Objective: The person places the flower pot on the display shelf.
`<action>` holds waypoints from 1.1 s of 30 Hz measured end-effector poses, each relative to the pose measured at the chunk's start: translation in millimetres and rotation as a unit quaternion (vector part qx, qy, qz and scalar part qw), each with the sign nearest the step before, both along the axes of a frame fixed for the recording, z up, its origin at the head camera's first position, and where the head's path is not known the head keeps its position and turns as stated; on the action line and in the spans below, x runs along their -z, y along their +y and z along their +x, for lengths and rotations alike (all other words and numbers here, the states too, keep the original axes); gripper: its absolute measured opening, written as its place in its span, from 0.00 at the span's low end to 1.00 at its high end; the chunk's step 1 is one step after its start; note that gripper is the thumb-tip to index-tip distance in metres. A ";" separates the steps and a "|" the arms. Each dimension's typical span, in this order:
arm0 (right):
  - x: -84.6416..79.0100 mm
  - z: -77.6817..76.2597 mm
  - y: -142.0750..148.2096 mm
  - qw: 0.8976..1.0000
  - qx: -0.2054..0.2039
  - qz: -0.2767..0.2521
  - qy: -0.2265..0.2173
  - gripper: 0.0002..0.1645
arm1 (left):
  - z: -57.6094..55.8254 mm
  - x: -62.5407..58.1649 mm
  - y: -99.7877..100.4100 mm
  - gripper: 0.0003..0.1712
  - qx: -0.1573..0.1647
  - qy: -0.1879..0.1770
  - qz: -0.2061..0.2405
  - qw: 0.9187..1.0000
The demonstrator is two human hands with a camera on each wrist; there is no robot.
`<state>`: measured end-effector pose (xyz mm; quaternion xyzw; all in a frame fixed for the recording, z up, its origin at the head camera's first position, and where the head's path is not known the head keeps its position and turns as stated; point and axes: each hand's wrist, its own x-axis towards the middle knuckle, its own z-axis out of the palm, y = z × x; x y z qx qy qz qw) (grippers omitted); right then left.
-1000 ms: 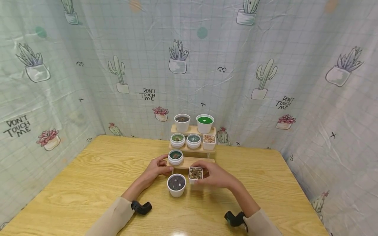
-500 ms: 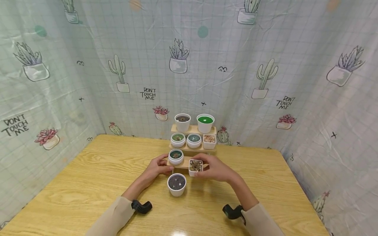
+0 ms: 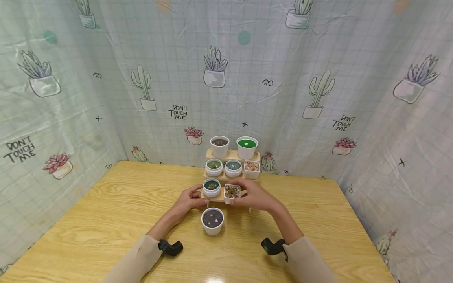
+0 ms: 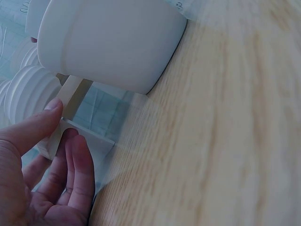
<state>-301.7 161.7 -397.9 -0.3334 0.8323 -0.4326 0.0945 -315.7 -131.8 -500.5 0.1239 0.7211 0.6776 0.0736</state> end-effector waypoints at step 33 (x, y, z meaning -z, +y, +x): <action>15.9 -7.5 -13.0 0.994 0.094 -0.054 -0.012 0.33 | -0.5 0.1 0.3 0.46 0.004 -0.005 -0.002 1.000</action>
